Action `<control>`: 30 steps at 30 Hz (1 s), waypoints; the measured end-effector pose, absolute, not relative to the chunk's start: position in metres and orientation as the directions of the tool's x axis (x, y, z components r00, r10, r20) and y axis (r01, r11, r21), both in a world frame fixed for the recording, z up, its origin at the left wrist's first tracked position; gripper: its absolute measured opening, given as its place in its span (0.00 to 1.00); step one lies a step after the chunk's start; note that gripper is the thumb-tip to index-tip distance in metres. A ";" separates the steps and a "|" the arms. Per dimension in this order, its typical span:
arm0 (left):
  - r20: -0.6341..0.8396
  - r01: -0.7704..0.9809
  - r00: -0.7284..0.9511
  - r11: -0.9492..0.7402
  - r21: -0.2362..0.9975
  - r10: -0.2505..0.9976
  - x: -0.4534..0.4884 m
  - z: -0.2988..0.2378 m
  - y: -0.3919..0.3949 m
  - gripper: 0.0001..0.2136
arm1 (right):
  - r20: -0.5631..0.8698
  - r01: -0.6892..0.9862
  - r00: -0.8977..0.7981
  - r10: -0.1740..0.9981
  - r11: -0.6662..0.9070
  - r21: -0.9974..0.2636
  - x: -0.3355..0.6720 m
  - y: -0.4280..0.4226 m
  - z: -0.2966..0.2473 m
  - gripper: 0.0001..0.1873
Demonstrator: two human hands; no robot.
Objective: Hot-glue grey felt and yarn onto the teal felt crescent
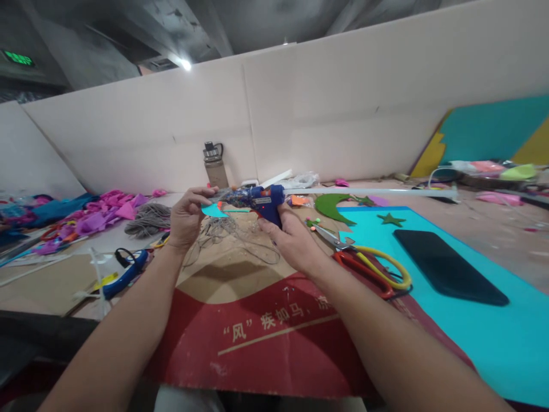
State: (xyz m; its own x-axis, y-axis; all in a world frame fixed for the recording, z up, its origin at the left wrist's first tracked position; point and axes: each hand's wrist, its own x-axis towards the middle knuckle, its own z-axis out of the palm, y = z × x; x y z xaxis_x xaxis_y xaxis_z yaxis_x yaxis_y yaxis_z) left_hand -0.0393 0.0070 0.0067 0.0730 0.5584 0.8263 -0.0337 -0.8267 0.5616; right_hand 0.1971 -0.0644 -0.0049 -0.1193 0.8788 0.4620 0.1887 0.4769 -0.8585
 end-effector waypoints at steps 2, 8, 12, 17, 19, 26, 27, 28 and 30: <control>0.808 -0.046 0.084 -0.808 0.588 0.583 -0.040 0.006 0.007 0.06 | 0.459 0.213 -0.115 0.881 0.473 -0.855 0.197 -0.066 -0.004 0.15; 0.792 -0.075 0.104 -0.789 0.609 0.601 -0.037 0.006 0.005 0.07 | 0.469 0.289 -0.117 0.876 0.482 -0.828 0.197 -0.068 -0.003 0.15; 0.794 -0.064 0.120 -0.794 0.605 0.596 -0.037 0.006 0.004 0.06 | 0.476 0.304 -0.120 0.871 0.488 -0.818 0.197 -0.068 -0.003 0.14; 0.794 -0.033 0.130 -0.798 0.602 0.593 -0.039 0.004 0.007 0.06 | 0.505 0.325 -0.127 0.854 0.517 -0.792 0.196 -0.069 -0.002 0.12; 0.791 -0.031 0.127 -0.795 0.606 0.598 -0.039 0.003 0.007 0.06 | 0.516 0.329 -0.134 0.846 0.529 -0.782 0.196 -0.069 -0.001 0.12; 0.808 -0.087 0.149 -0.806 0.585 0.571 -0.039 0.003 0.007 0.05 | 0.511 0.375 -0.126 0.851 0.517 -0.769 0.197 -0.070 -0.001 0.13; 0.811 -0.089 0.147 -0.809 0.581 0.566 -0.039 0.003 0.007 0.05 | 0.516 0.379 -0.123 0.848 0.521 -0.765 0.197 -0.070 -0.001 0.12; 0.811 -0.091 0.140 -0.809 0.581 0.567 -0.039 0.004 0.007 0.05 | 0.524 0.381 -0.121 0.843 0.527 -0.760 0.197 -0.069 -0.001 0.12; 0.802 -0.093 0.123 -0.798 0.596 0.584 -0.039 0.004 0.007 0.05 | 0.542 0.380 -0.117 0.832 0.542 -0.750 0.197 -0.069 -0.001 0.11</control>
State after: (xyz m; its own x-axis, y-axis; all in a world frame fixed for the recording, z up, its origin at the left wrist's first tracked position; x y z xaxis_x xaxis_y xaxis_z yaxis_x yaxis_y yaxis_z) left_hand -0.0394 0.0072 0.0039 0.1227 0.5844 0.8022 -0.0935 -0.7979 0.5955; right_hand 0.1973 -0.0688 -0.0007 -0.1168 0.8320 0.5424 0.3799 0.5420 -0.7496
